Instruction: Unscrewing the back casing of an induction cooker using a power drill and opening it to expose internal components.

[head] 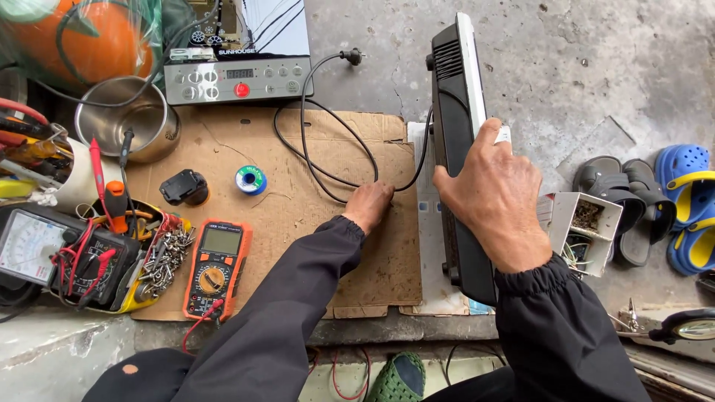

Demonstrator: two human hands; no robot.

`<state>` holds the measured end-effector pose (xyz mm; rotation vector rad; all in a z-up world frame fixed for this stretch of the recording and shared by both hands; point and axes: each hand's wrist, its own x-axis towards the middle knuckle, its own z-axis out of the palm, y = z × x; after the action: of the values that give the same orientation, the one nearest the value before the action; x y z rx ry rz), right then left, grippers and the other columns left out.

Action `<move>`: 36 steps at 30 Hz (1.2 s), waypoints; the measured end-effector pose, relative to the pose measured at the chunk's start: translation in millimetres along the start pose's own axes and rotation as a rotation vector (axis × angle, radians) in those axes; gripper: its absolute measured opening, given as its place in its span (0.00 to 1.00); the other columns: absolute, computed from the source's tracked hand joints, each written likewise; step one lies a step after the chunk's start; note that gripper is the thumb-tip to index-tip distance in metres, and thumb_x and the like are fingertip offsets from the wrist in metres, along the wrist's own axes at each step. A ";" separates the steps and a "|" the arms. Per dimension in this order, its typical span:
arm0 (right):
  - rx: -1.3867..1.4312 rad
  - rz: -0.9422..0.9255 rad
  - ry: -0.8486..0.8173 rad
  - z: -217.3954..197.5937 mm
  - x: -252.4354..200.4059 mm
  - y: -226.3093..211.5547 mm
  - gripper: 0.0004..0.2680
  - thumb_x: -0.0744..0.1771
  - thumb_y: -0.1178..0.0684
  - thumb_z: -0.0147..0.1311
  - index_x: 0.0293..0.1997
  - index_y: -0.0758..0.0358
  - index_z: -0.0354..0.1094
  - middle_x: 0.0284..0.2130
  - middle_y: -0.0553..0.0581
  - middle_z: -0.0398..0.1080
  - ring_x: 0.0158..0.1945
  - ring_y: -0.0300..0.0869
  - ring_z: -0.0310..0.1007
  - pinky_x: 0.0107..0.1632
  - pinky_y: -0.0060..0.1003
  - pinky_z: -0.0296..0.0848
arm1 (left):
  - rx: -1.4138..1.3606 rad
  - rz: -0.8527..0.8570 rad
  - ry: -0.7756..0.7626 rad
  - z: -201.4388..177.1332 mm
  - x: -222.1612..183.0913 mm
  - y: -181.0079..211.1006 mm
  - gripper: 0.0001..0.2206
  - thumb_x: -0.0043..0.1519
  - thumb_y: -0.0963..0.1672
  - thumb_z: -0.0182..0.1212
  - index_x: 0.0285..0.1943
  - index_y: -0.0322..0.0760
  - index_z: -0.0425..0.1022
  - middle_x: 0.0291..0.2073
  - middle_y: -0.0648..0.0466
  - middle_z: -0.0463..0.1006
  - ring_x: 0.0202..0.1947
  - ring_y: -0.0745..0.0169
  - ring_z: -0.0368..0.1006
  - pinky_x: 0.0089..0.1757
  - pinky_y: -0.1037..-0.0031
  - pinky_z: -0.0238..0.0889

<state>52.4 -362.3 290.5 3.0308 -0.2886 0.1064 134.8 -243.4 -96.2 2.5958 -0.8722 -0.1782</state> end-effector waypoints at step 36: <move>-0.119 -0.022 -0.009 35.0 17.0 11.6 0.42 0.66 0.29 0.65 0.77 0.81 0.49 0.31 0.61 0.80 0.32 0.59 0.84 0.31 0.55 0.79 | -1.007 -0.218 -0.378 -68.5 -167.3 284.7 0.07 0.63 0.48 0.62 0.38 0.45 0.82 0.26 0.57 0.85 0.26 0.62 0.82 0.42 0.70 0.71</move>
<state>69.0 -380.3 258.1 2.9159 -0.2528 0.0714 -139.6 -327.4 81.1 1.6985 -0.4132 -0.9248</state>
